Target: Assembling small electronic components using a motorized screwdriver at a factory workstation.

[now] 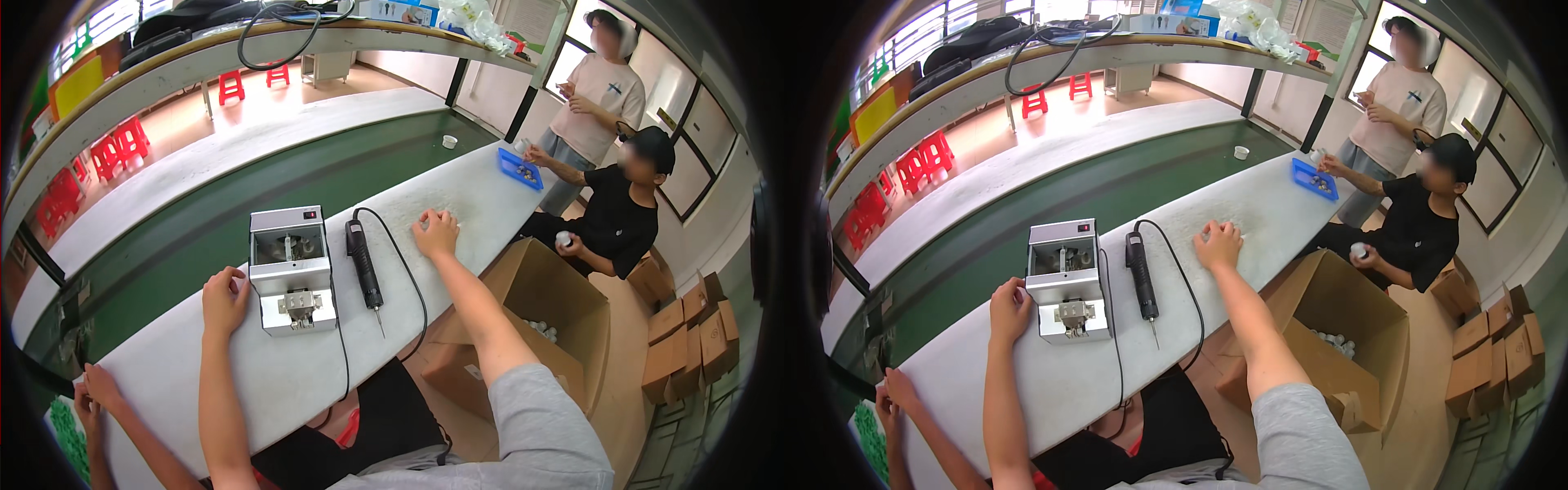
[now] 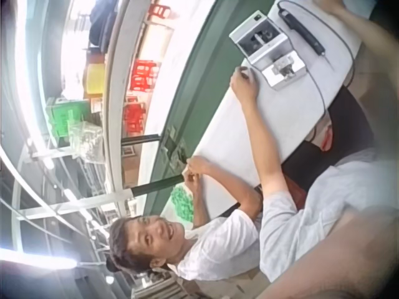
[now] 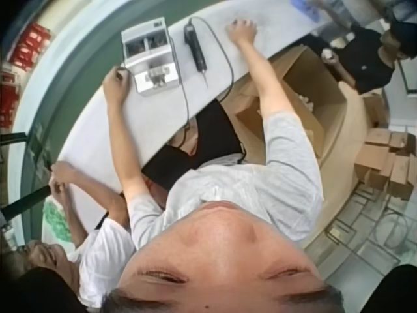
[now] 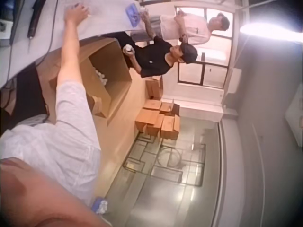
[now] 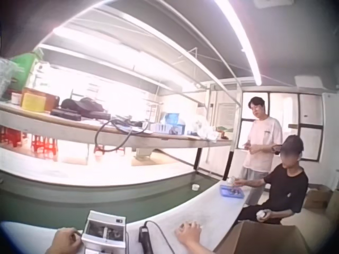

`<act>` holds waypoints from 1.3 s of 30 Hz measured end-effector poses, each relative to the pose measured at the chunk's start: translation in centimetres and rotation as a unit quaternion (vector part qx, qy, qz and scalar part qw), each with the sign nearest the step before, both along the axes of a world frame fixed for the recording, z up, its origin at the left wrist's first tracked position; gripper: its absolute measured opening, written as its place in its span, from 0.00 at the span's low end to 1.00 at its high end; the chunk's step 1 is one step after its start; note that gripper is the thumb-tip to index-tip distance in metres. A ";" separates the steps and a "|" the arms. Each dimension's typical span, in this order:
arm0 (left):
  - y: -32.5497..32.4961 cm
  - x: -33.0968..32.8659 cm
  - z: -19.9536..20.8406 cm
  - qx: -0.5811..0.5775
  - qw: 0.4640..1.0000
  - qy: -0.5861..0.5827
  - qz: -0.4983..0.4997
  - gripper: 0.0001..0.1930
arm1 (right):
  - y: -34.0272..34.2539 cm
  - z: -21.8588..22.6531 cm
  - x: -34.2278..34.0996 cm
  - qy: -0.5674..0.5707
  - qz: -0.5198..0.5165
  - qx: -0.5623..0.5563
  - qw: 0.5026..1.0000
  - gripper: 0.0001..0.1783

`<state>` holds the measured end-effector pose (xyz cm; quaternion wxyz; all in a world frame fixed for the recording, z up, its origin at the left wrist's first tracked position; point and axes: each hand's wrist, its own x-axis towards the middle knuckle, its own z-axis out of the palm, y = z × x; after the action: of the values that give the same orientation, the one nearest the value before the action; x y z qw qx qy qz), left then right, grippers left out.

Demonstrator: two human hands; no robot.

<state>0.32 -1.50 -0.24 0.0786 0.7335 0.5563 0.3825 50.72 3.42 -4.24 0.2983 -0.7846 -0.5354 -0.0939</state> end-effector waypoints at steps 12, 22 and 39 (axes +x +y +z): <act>0.1 -0.1 -0.2 0.003 1.000 0.006 0.006 0.07 | 0.2 0.1 0.1 0.005 0.001 -0.008 1.000 0.14; 0.2 -0.3 -0.7 0.000 1.000 -0.006 0.013 0.07 | -0.1 0.2 -0.4 0.009 0.006 0.001 1.000 0.14; 0.0 0.3 -0.2 -0.009 1.000 -0.009 0.015 0.07 | -0.3 0.3 -0.1 0.010 0.004 0.006 1.000 0.15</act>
<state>0.64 -1.46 -0.42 0.0845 0.7212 0.5697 0.3849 50.67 3.15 -3.97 0.3090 -0.7814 -0.5349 -0.0883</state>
